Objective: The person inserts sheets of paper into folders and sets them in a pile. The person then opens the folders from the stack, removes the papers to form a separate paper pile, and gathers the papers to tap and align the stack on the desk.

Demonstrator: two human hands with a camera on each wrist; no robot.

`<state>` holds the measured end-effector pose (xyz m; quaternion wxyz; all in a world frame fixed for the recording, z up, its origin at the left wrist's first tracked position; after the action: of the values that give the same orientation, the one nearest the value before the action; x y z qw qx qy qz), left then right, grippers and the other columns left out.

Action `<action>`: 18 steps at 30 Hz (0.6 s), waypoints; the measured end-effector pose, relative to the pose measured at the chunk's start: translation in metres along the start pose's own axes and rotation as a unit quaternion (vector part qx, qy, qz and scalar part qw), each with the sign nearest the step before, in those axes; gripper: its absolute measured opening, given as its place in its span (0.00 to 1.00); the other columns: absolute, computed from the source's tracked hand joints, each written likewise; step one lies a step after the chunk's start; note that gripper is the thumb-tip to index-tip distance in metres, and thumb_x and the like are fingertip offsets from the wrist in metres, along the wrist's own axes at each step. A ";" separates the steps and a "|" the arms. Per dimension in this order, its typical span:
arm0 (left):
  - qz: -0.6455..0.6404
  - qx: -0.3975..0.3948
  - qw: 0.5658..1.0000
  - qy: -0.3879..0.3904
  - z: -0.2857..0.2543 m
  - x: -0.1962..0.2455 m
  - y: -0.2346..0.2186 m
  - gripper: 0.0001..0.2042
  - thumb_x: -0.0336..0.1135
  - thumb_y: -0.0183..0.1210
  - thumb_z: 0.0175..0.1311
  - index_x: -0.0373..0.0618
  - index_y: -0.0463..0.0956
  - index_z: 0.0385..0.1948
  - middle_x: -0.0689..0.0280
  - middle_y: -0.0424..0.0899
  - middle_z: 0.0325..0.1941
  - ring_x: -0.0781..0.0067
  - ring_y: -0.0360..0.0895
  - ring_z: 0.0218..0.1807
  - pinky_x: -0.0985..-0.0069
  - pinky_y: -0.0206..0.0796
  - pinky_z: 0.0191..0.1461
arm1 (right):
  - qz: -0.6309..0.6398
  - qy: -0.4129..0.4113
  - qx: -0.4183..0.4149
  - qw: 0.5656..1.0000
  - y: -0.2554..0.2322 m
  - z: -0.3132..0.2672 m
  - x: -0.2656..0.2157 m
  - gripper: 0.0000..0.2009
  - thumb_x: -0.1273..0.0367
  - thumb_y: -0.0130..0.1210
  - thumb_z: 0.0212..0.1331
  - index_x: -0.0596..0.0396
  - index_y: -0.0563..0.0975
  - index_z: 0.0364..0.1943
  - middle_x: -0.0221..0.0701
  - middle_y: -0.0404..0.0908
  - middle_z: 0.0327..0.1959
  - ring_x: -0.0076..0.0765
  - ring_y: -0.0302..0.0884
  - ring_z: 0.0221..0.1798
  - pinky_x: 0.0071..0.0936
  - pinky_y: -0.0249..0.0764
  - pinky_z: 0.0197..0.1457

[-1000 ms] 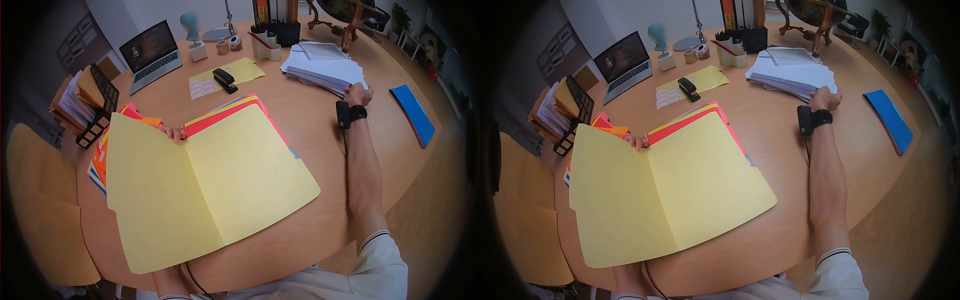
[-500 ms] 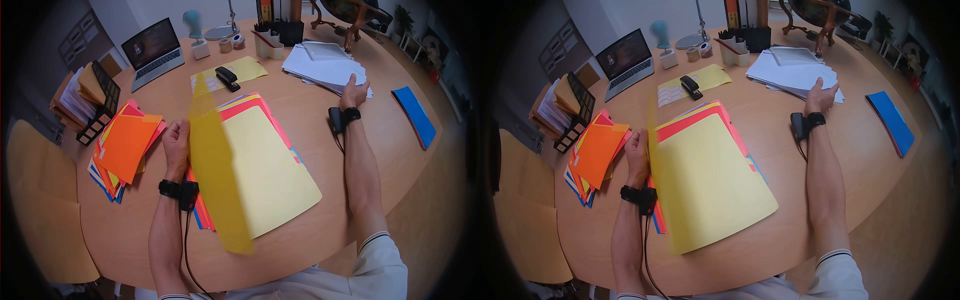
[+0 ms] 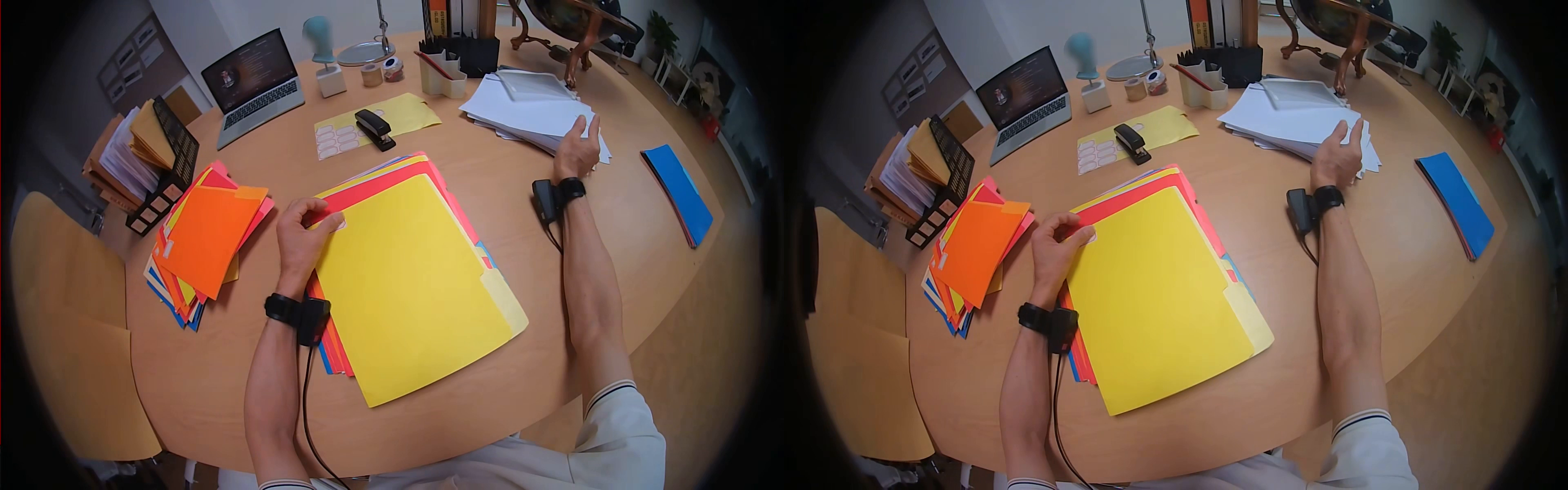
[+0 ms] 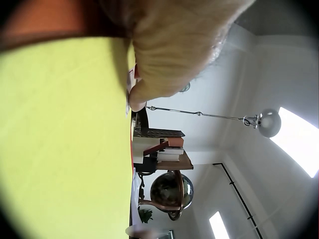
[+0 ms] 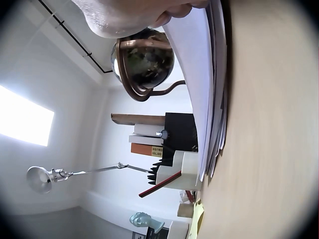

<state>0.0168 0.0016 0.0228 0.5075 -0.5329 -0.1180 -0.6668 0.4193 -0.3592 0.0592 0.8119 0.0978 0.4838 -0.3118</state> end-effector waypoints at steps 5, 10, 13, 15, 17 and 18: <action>0.173 -0.010 0.978 0.113 -0.003 0.029 0.000 0.17 0.36 0.76 0.50 0.37 0.83 0.37 0.64 0.80 0.37 0.74 0.77 0.38 0.74 0.72 0.43 | 0.071 -0.088 -0.037 0.993 0.020 -0.012 -0.015 0.18 0.56 0.56 0.68 0.52 0.84 0.52 0.47 0.87 0.34 0.47 0.83 0.33 0.40 0.77 0.41; 0.265 -0.047 0.960 0.077 -0.005 0.040 0.004 0.20 0.47 0.76 0.47 0.41 0.81 0.30 0.63 0.79 0.33 0.61 0.71 0.40 0.64 0.63 0.47 | 0.149 -0.105 -0.451 0.874 0.079 -0.086 -0.057 0.18 0.57 0.66 0.62 0.61 0.86 0.30 0.27 0.75 0.14 0.20 0.68 0.19 0.26 0.65 0.27; 0.304 -0.051 0.945 0.108 -0.006 0.042 0.008 0.20 0.48 0.76 0.49 0.41 0.78 0.25 0.62 0.78 0.30 0.59 0.70 0.39 0.63 0.62 0.47 | 0.155 0.013 -0.613 0.775 0.085 -0.151 -0.067 0.18 0.57 0.68 0.59 0.62 0.86 0.31 0.27 0.79 0.20 0.19 0.71 0.23 0.24 0.67 0.29; 0.296 -0.059 0.948 0.102 -0.006 0.039 0.008 0.20 0.47 0.75 0.49 0.40 0.76 0.22 0.61 0.76 0.28 0.59 0.69 0.38 0.62 0.61 0.46 | 0.200 -0.125 -0.673 0.701 0.091 -0.189 -0.086 0.17 0.57 0.69 0.58 0.61 0.86 0.32 0.27 0.78 0.20 0.19 0.73 0.26 0.23 0.68 0.33; 0.289 -0.067 0.950 0.095 -0.006 0.034 0.009 0.21 0.46 0.75 0.50 0.40 0.74 0.20 0.61 0.75 0.27 0.59 0.68 0.37 0.62 0.61 0.44 | 0.182 -0.124 -0.691 0.688 0.079 -0.201 -0.101 0.17 0.57 0.69 0.57 0.61 0.85 0.30 0.26 0.77 0.20 0.19 0.72 0.27 0.23 0.67 0.33; 0.267 -0.054 0.955 0.119 -0.007 0.036 0.008 0.21 0.44 0.75 0.50 0.40 0.71 0.19 0.62 0.72 0.24 0.63 0.67 0.33 0.63 0.60 0.40 | 0.163 -0.122 -0.708 0.676 0.074 -0.206 -0.107 0.17 0.57 0.69 0.57 0.61 0.84 0.29 0.25 0.76 0.20 0.18 0.72 0.27 0.23 0.66 0.33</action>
<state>0.0222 -0.0268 0.0470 0.6475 -0.4885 0.1263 -0.5711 0.2786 -0.1620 0.0338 0.7282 -0.4679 0.4326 0.2523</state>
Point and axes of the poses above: each hand's wrist, its own z-axis towards the middle knuckle, its own y-axis out of the palm, x = y × z, the point moved 9 cm from there along z, towards the middle knuckle
